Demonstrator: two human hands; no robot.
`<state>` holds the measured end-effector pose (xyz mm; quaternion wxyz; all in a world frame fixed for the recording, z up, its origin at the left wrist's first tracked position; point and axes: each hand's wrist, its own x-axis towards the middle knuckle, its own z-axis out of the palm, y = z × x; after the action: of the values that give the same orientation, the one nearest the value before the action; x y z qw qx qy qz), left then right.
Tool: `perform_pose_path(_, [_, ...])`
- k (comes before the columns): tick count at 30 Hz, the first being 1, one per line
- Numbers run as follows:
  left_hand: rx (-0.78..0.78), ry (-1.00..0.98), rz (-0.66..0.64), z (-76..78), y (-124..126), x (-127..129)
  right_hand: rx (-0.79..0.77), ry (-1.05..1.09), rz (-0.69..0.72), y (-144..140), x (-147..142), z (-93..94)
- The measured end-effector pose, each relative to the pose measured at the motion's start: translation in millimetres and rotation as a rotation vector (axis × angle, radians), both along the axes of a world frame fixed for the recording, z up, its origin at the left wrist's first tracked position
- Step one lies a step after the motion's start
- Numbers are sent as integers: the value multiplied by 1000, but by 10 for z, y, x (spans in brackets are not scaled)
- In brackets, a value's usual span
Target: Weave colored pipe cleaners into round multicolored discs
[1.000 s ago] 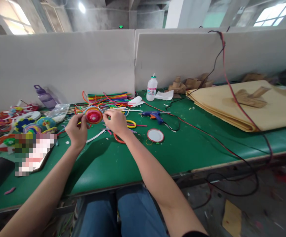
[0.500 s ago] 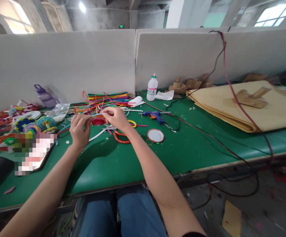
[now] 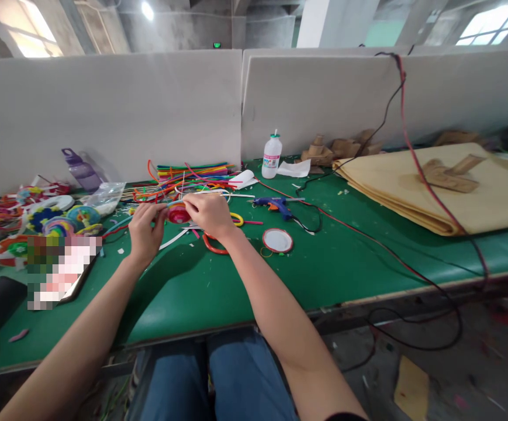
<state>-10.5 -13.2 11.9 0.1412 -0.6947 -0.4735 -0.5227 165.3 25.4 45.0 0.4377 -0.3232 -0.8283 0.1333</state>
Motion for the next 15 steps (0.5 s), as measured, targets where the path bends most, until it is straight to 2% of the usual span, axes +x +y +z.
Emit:
perform_pose_path(3, [6,-11,3,-1,-1,5,31,-23,-13,-11,6,-4])
perform_pose_path(8, [9,-29,7,-7,5,-2,2,-57,-112,33,-2,9])
perform_pose_path(15, [-4,-31,0,-26,10,15,137,-143,-64,20,19,-22])
